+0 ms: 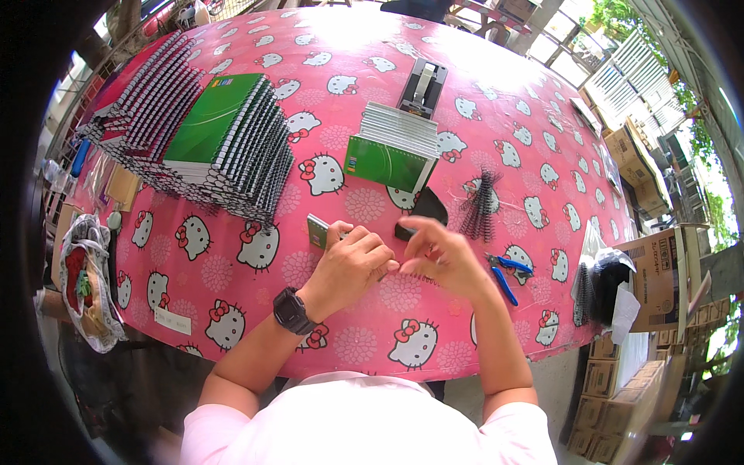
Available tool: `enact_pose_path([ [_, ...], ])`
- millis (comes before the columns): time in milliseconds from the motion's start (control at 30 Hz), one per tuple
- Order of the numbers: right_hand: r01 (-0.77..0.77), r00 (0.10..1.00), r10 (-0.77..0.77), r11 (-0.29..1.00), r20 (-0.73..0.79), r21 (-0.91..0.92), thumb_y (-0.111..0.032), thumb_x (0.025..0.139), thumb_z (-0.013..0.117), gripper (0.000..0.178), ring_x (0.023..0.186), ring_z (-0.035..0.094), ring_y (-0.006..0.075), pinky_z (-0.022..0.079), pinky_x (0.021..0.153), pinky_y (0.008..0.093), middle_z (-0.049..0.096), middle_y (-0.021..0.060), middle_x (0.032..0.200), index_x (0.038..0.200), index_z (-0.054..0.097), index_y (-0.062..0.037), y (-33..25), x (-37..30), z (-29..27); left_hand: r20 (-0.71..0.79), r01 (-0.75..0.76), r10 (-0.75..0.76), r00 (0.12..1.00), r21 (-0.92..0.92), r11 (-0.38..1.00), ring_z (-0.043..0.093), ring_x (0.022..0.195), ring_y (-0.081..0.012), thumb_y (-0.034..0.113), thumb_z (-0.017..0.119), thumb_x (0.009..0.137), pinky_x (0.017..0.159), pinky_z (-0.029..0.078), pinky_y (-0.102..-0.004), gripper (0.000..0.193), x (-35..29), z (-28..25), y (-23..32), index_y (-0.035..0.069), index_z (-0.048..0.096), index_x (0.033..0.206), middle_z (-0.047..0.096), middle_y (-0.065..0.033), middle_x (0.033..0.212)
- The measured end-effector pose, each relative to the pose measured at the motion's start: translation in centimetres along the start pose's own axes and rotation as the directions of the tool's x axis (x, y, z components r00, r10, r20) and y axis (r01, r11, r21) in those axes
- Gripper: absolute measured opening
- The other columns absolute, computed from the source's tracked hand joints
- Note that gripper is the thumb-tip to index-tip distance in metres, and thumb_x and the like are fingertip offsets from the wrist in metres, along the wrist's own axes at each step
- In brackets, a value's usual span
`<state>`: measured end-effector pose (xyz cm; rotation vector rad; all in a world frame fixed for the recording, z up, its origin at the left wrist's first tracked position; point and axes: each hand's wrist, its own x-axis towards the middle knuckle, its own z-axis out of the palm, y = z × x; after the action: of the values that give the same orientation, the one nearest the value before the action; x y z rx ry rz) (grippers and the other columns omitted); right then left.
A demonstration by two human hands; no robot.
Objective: The person inserts spiral wire bindings into green notebooks, secures them, and stacks the finished units. The person also handles a black dustpan and brush, moving them aside to access the work area.
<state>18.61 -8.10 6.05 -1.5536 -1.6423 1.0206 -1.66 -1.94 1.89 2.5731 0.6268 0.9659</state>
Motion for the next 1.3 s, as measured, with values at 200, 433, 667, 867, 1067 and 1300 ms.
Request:
enact_pose_path([
  [200, 0.128, 0.991, -0.129, 0.818, 0.038, -0.561, -0.034, 0.06, 0.084, 0.08, 0.129, 0.033, 0.0399, 0.033, 0.106, 0.0471, 0.035, 0.0232, 0.142, 0.13, 0.049, -0.0143, 5.0, 3.7, -2.4, 0.072, -0.005, 0.003, 0.997, 0.038, 0.999, 0.057, 0.089, -0.0156, 0.029, 0.064, 0.084, 0.096, 0.028, -0.0458, 0.016, 0.2, -0.8, -0.3, 0.014, 0.061, 0.09, 0.061, 0.0023, 0.085],
  [433, 0.083, 0.992, -0.095, 0.985, -0.079, -0.149, -0.038, 0.067, 0.076, 0.053, 0.115, 0.049, 0.0346, 0.042, 0.095, 0.045, 0.049, 0.0219, 0.131, 0.11, 0.066, -0.0087, 4.9, 2.9, -2.0, -0.074, 0.0, 0.0, 0.997, -0.005, 1.0, 0.057, 0.086, -0.0152, 0.034, 0.077, 0.069, 0.103, 0.02, -0.052, 0.025, -0.1, -1.7, -2.2, 0.016, 0.064, 0.079, 0.06, 0.0048, 0.076],
  [667, 0.029, 0.996, -0.047, 0.972, 0.074, 0.234, -0.053, 0.07, 0.067, 0.062, 0.109, 0.055, 0.026, 0.041, 0.095, 0.037, 0.059, 0.0158, 0.119, 0.102, 0.069, 0.0, 3.5, 0.8, 0.6, -0.032, -0.005, 0.004, 0.999, -0.031, 0.999, 0.056, 0.087, -0.0137, 0.035, 0.077, 0.067, 0.103, 0.021, -0.0495, 0.022, -0.4, -1.6, -3.2, 0.017, 0.065, 0.072, 0.06, 0.0053, 0.075],
  [867, 0.045, 0.995, -0.054, 0.994, 0.085, 0.105, -0.053, 0.07, 0.067, 0.062, 0.108, 0.055, 0.0253, 0.041, 0.095, 0.0364, 0.06, 0.0185, 0.115, 0.101, 0.069, -0.0003, 2.1, 1.7, 0.5, -0.033, 0.074, -0.079, 0.996, -0.129, 0.989, 0.058, 0.081, -0.0121, 0.034, 0.081, 0.063, 0.103, 0.021, -0.0465, 0.045, -0.1, -1.9, -2.9, 0.016, 0.064, 0.099, 0.06, 0.0056, 0.074],
  [1067, 0.044, 0.982, -0.108, 0.929, 0.156, 0.367, -0.051, 0.071, 0.07, 0.057, 0.102, 0.055, 0.024, 0.042, 0.09, 0.0352, 0.062, 0.0166, 0.107, 0.097, 0.069, -0.0009, 1.1, 2.8, 0.5, -0.03, 0.093, -0.096, 0.995, -0.092, 0.991, 0.059, 0.089, -0.0142, 0.033, 0.085, 0.059, 0.105, 0.017, -0.0446, 0.086, -0.5, -1.3, -3.3, 0.015, 0.043, 0.132, 0.061, 0.0, 0.09],
  [1300, 0.104, 0.965, -0.243, 0.689, 0.094, 0.717, -0.044, 0.075, 0.071, 0.049, 0.096, 0.051, 0.0194, 0.04, 0.085, 0.0319, 0.058, 0.0086, 0.099, 0.102, 0.068, -0.0034, 0.4, 2.2, 1.2, -0.248, 0.106, -0.407, 0.879, -0.731, 0.674, 0.054, 0.097, -0.0145, 0.015, 0.09, 0.055, 0.087, 0.046, -0.0317, 0.094, -0.9, 0.5, -5.7, 0.009, 0.038, 0.133, 0.052, -0.0077, 0.109],
])
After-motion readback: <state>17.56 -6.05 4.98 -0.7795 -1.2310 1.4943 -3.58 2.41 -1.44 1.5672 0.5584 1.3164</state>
